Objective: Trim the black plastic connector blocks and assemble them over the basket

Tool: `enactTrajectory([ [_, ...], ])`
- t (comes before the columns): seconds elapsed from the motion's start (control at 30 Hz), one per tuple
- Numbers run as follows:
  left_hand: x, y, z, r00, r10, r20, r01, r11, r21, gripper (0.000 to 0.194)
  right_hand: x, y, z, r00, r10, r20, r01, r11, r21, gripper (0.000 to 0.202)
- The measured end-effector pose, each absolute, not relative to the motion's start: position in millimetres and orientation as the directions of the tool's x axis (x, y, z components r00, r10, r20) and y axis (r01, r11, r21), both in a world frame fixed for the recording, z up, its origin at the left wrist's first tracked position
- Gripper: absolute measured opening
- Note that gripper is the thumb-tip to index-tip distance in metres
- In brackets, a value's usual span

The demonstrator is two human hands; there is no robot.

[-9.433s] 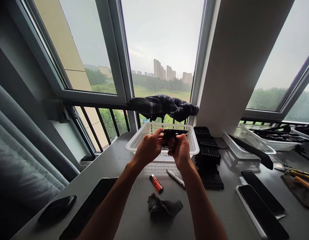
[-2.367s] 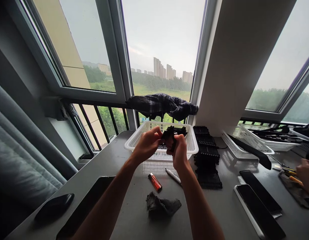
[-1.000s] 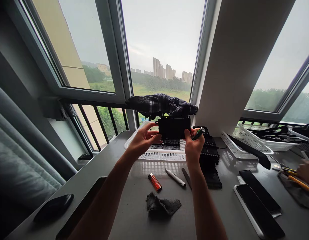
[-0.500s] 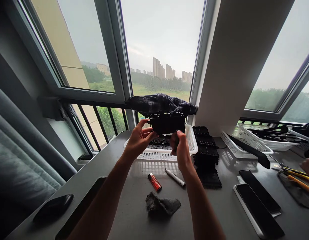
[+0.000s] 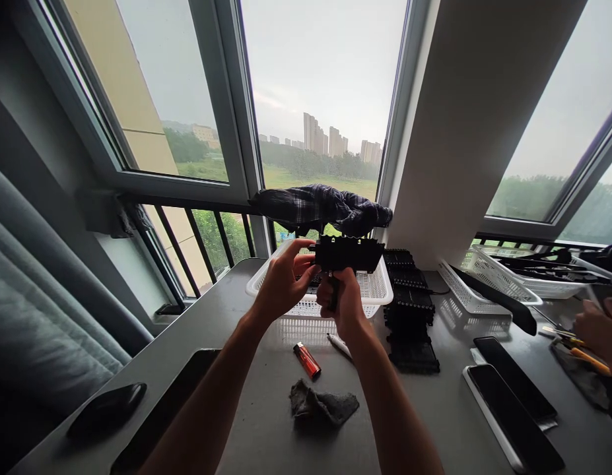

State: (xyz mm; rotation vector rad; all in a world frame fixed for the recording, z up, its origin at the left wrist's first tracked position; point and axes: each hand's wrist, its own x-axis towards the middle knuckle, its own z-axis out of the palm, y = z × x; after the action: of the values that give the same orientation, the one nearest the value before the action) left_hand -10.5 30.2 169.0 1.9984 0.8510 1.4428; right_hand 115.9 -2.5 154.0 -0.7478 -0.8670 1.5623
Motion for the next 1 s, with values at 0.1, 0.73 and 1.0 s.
enactTrajectory([
  [0.1, -9.7, 27.4, 170.3, 0.251, 0.738, 0.627, 0.222, -0.674, 0.705, 0.035, 117.3, -1.7, 154.6, -0.17, 0.985, -0.031, -0.533, -0.119, -0.838, 0.027],
  [0.73, -13.3, 30.1, 169.6, 0.245, 0.733, 0.634, 0.248, -0.68, 0.69, 0.035, 119.8, -5.3, 160.4, -0.184, 0.983, -0.023, -0.578, -0.127, -0.806, 0.031],
  [1.0, -24.8, 41.8, 170.1, 0.025, 0.815, 0.578, 0.195, -0.571, 0.797, 0.04, 144.1, 0.6, 159.8, -0.115, 0.993, -0.034, -0.595, -0.096, -0.798, 0.03],
])
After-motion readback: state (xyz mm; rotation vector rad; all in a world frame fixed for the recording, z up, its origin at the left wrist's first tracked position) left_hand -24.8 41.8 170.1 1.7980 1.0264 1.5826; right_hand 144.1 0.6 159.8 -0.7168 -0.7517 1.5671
